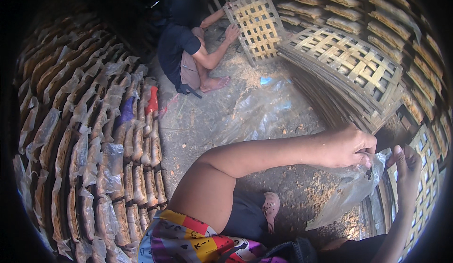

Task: The person sits on the ground and repeatedly picks up rectangular woven trays, places clear plastic sheets on them, and stacks them. The person handles trays one at a time and adjusts the plastic sheets before stacking.

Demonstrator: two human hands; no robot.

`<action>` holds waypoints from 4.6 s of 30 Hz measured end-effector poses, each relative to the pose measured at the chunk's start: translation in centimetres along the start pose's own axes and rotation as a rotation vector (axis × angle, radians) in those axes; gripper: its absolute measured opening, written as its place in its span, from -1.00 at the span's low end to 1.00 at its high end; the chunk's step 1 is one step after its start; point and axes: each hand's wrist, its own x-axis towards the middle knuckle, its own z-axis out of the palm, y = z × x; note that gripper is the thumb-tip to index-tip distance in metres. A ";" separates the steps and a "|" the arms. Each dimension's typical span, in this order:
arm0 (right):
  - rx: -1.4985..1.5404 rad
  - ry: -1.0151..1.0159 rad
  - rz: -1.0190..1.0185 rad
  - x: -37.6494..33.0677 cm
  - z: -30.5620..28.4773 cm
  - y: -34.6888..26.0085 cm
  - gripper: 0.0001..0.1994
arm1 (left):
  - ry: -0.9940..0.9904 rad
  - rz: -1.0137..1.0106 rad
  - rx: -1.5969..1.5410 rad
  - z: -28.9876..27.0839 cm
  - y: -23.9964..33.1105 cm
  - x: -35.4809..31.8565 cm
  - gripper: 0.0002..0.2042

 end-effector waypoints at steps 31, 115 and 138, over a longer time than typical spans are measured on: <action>0.066 -0.024 0.161 -0.9 6.9 -3.7 -0.33 | 0.346 0.120 0.750 -3.1 1.5 2.8 -0.78; 0.137 -0.227 -0.072 2.8 -2.3 -3.1 -0.73 | -0.134 -0.009 0.089 -1.2 2.0 7.6 -0.45; -0.391 -0.590 0.143 2.9 -0.8 -2.7 -0.50 | 0.508 0.183 0.126 -5.1 0.4 6.2 -0.81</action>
